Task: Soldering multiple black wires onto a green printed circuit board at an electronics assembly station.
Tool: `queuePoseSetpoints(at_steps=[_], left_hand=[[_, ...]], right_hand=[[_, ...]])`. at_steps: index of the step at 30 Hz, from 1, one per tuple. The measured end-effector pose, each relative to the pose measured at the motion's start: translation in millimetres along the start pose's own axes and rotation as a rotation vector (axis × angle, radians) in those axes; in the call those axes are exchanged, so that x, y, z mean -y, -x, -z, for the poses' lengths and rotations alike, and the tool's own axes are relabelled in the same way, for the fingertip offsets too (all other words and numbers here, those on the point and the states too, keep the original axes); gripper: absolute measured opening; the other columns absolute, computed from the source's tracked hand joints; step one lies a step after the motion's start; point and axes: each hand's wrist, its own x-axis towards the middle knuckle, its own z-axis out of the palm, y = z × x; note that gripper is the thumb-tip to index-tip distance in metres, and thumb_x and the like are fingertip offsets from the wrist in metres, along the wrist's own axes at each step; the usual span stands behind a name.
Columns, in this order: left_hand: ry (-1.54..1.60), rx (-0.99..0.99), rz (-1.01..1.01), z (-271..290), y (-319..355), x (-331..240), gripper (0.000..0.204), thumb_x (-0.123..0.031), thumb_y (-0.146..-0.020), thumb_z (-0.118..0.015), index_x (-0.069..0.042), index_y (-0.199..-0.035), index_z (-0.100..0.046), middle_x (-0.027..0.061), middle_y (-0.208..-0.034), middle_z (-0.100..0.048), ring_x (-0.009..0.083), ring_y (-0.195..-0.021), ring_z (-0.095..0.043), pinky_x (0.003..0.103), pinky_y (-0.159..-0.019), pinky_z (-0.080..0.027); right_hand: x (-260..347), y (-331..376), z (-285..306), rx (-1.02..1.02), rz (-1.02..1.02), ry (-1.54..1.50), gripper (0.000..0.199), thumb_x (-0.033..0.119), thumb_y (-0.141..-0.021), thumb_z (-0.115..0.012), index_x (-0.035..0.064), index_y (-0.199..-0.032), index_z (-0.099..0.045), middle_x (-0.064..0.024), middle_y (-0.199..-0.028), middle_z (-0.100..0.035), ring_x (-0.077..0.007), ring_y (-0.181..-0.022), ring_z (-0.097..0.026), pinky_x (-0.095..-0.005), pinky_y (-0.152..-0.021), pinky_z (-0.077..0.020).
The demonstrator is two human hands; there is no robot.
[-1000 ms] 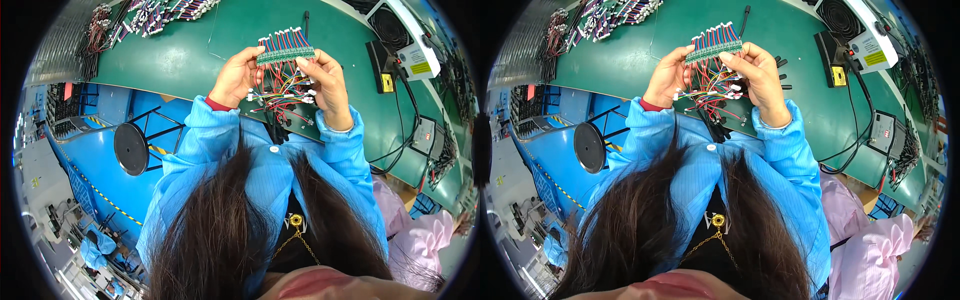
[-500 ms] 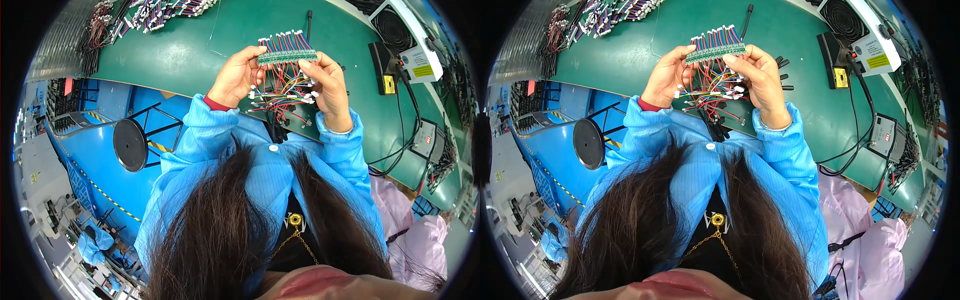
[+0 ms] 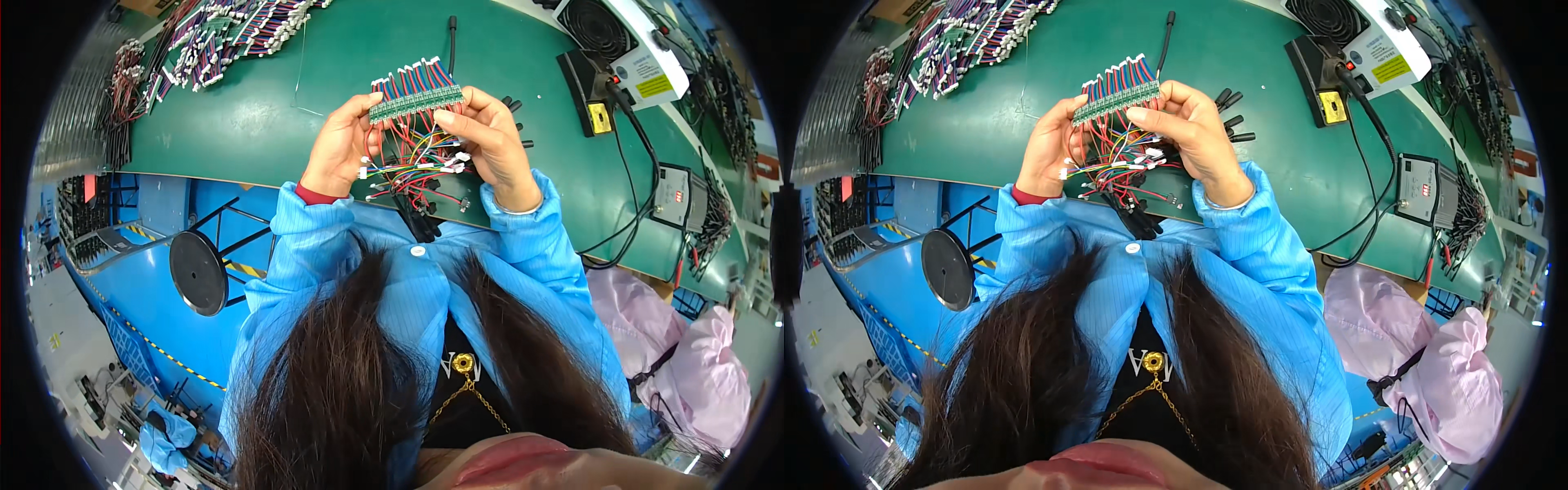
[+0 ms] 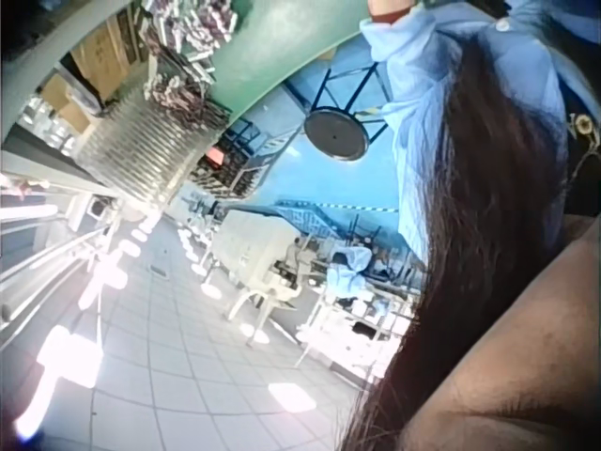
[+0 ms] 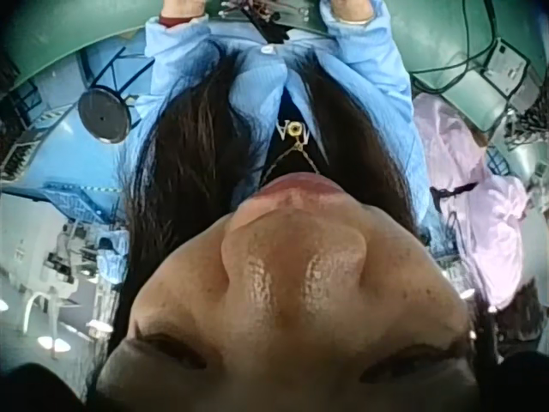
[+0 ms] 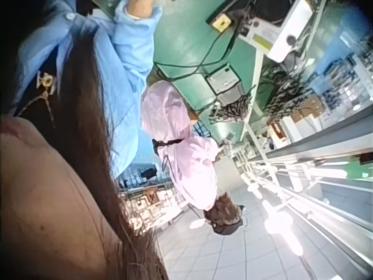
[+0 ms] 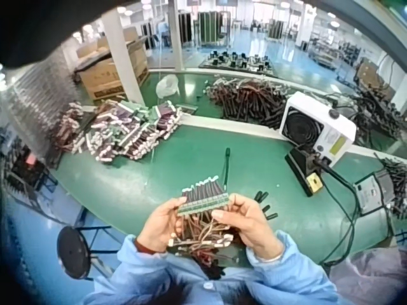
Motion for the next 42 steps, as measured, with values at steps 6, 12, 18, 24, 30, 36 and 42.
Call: queuePoseSetpoints(at_steps=[6,12,18,24,30,36,42], left_hand=[[0.019,-0.006,0.004,2,0,1,0.018,-0.021,-0.093,-0.062,-0.005,-0.101,-0.063,0.0026,-0.078,-0.065,0.0052,-0.051,-0.051,0.016,-0.042,-0.036],[0.023,-0.019,-0.022,2,2,1,0.017,-0.02,-0.093,-0.062,-0.005,-0.1,-0.062,0.0022,-0.078,-0.065,0.005,-0.051,-0.051,0.016,-0.041,-0.037],[-0.007,-0.022,-0.097,-3,5,1,0.015,-0.02,-0.094,-0.062,-0.005,-0.098,-0.062,0.002,-0.077,-0.064,0.0055,-0.051,-0.051,0.017,-0.042,-0.037],[-0.035,-0.024,-0.173,-6,4,-2,0.013,-0.019,-0.094,-0.061,-0.006,-0.097,-0.061,0.0018,-0.075,-0.062,0.0059,-0.051,-0.051,0.018,-0.042,-0.038],[-0.061,-0.029,-0.245,-11,5,1,0.012,-0.018,-0.095,-0.061,-0.006,-0.095,-0.06,0.0016,-0.074,-0.061,0.0064,-0.05,-0.05,0.018,-0.043,-0.038],[-0.085,-0.034,-0.315,-16,8,5,0.012,-0.018,-0.096,-0.06,-0.007,-0.093,-0.059,0.0014,-0.073,-0.06,0.0068,-0.05,-0.05,0.019,-0.043,-0.039],[-0.228,-0.044,-0.452,-27,21,-4,0.011,-0.016,-0.098,-0.058,-0.007,-0.092,-0.058,0.0009,-0.073,-0.058,0.0058,-0.05,-0.049,0.018,-0.045,-0.04]], right_hand=[[-1,1,1,0.003,-0.003,0.004,0.01,0.002,-0.088,-0.067,0.0027,-0.096,-0.061,-0.0057,-0.091,-0.067,-0.0091,-0.078,-0.06,-0.0191,-0.077,-0.0477],[-1,1,1,0.001,-0.012,0.003,0.011,0.002,-0.088,-0.067,0.0024,-0.097,-0.061,-0.0066,-0.093,-0.068,-0.0094,-0.078,-0.061,-0.0189,-0.076,-0.0478],[-3,0,3,0.007,-0.017,0.006,0.011,0.002,-0.088,-0.067,0.0021,-0.098,-0.062,-0.0076,-0.094,-0.069,-0.0096,-0.079,-0.062,-0.0189,-0.076,-0.0481],[-3,-2,2,0.002,-0.006,0.022,0.012,0.002,-0.088,-0.067,0.002,-0.099,-0.063,-0.0076,-0.093,-0.069,-0.0096,-0.078,-0.062,-0.0189,-0.075,-0.0484],[-2,1,0,-0.001,-0.025,0.022,0.012,0.002,-0.088,-0.067,0.0019,-0.099,-0.063,-0.0074,-0.092,-0.069,-0.0098,-0.078,-0.062,-0.0191,-0.074,-0.0485],[2,1,-7,-0.049,-0.045,0.02,0.014,0.001,-0.086,-0.071,0.0058,-0.085,-0.058,-0.0015,-0.082,-0.062,-0.0069,-0.072,-0.057,-0.0167,-0.068,-0.0452],[5,-1,-12,-0.031,-0.027,0.005,0.013,-0.001,-0.086,-0.07,0.0039,-0.092,-0.06,-0.0046,-0.088,-0.066,-0.0094,-0.076,-0.061,-0.0188,-0.073,-0.0483]])
